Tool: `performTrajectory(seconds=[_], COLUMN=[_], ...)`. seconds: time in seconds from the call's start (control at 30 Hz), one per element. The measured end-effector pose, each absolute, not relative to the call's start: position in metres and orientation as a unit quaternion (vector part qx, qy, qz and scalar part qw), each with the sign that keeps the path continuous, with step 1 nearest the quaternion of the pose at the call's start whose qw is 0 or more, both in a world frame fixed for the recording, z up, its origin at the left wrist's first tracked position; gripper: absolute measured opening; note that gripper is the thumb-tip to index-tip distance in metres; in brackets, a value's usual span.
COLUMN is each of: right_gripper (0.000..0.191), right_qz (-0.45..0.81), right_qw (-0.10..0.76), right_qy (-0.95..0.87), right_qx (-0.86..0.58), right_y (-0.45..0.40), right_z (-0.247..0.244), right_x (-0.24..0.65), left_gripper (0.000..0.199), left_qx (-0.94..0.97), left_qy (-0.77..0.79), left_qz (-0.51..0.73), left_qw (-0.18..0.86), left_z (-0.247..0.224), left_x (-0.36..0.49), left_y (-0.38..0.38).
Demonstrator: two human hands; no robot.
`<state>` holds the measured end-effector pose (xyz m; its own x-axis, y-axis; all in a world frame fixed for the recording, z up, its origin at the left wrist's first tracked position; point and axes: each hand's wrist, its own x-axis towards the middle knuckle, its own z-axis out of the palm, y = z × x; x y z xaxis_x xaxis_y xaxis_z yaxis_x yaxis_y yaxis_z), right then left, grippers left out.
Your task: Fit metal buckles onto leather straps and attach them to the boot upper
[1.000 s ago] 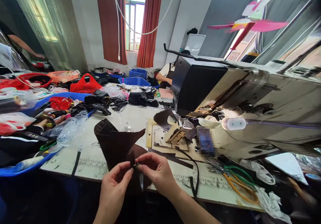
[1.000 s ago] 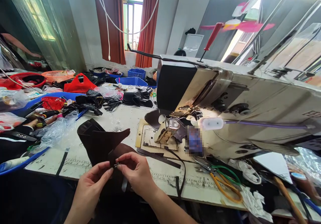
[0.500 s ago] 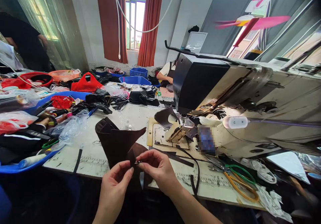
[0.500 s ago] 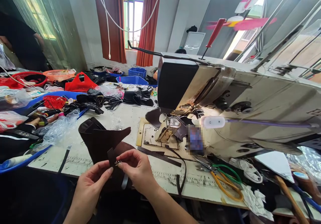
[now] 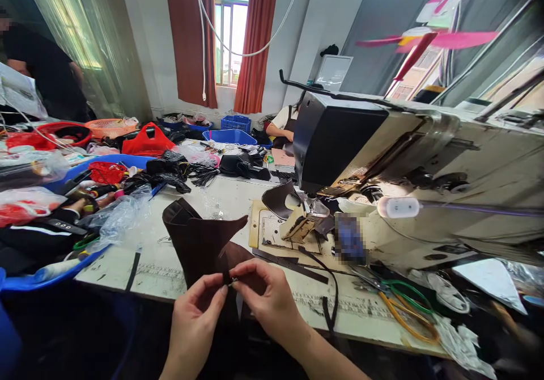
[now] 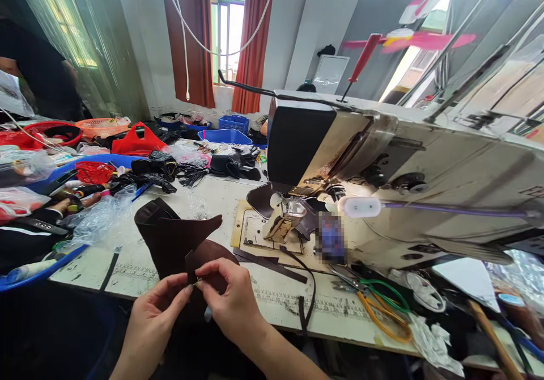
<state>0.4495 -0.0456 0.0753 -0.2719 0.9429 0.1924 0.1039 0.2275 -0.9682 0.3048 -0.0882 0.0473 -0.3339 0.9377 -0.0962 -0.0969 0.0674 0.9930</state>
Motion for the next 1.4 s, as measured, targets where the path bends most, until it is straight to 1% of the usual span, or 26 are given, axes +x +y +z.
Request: performTrajectory(seconds=[0.1, 0.27, 0.37, 0.5, 0.6, 0.73, 0.8, 0.9, 0.97, 1.0, 1.03, 1.07, 1.1, 1.13, 1.2, 1.23, 1.3, 1.4], right_gripper=[0.014, 0.012, 0.015, 0.019, 0.019, 0.017, 0.016, 0.015, 0.015, 0.017, 0.024, 0.035, 0.042, 0.045, 0.037, 0.037, 0.043, 0.044], right_qz=[0.425, 0.496, 0.525, 0.534, 0.518, 0.458, 0.43, 0.4, 0.411, 0.435, 0.47, 0.513, 0.556, 0.594, 0.647, 0.662, 0.676, 0.67], right_qw=[0.454, 0.486, 0.497, 0.499, 0.503, 0.504, 0.502, 0.5, 0.5, 0.502, 0.502, 0.495, 0.478, 0.452, 0.394, 0.373, 0.362, 0.36], right_qy=[-0.669, -0.611, -0.586, -0.587, -0.598, -0.64, -0.659, -0.673, -0.663, -0.646, -0.622, -0.596, -0.574, -0.556, -0.536, -0.528, -0.51, -0.511], right_qx=[-0.407, -0.38, -0.366, -0.349, -0.348, -0.355, -0.36, -0.371, -0.376, -0.375, -0.373, -0.369, -0.366, -0.365, -0.373, -0.38, -0.39, -0.4], right_y=[-0.048, -0.049, -0.048, -0.047, -0.047, -0.049, -0.051, -0.054, -0.053, -0.051, -0.049, -0.047, -0.044, -0.042, -0.041, -0.041, -0.044, -0.045], right_z=[0.075, 0.075, 0.076, 0.08, 0.08, 0.08, 0.081, 0.082, 0.082, 0.081, 0.081, 0.081, 0.081, 0.082, 0.083, 0.084, 0.082, 0.072], right_x=[0.445, 0.439, 0.437, 0.437, 0.437, 0.436, 0.435, 0.434, 0.434, 0.435, 0.436, 0.437, 0.438, 0.44, 0.443, 0.445, 0.446, 0.449], left_gripper=[0.035, 0.035, 0.036, 0.041, 0.037, 0.029, 0.023, 0.009, 0.009, 0.011, 0.013, 0.014, 0.016, 0.017, 0.022, 0.024, 0.029, 0.032], left_qx=[0.36, 0.327, 0.313, 0.297, 0.309, 0.35, 0.384, 0.465, 0.509, 0.517, 0.513, 0.498, 0.478, 0.457, 0.427, 0.424, 0.419, 0.39], left_qy=[0.582, 0.57, 0.561, 0.555, 0.553, 0.566, 0.57, 0.571, 0.567, 0.564, 0.562, 0.558, 0.551, 0.542, 0.524, 0.518, 0.514, 0.531], left_qz=[0.59, 0.608, 0.608, 0.604, 0.609, 0.61, 0.615, 0.628, 0.627, 0.625, 0.626, 0.629, 0.63, 0.624, 0.597, 0.578, 0.553, 0.547], left_qw=[0.429, 0.446, 0.467, 0.488, 0.478, 0.431, 0.388, 0.251, 0.164, 0.152, 0.169, 0.21, 0.266, 0.328, 0.432, 0.467, 0.505, 0.517], left_z=[0.052, 0.056, 0.058, 0.06, 0.058, 0.057, 0.06, 0.067, 0.072, 0.074, 0.075, 0.076, 0.075, 0.075, 0.071, 0.068, 0.062, 0.054], left_x=[0.308, 0.312, 0.312, 0.311, 0.31, 0.309, 0.31, 0.313, 0.315, 0.315, 0.315, 0.313, 0.311, 0.308, 0.301, 0.297, 0.292, 0.293], left_y=[-0.09, -0.092, -0.092, -0.092, -0.091, -0.092, -0.093, -0.096, -0.098, -0.099, -0.1, -0.101, -0.102, -0.102, -0.102, -0.101, -0.098, -0.092])
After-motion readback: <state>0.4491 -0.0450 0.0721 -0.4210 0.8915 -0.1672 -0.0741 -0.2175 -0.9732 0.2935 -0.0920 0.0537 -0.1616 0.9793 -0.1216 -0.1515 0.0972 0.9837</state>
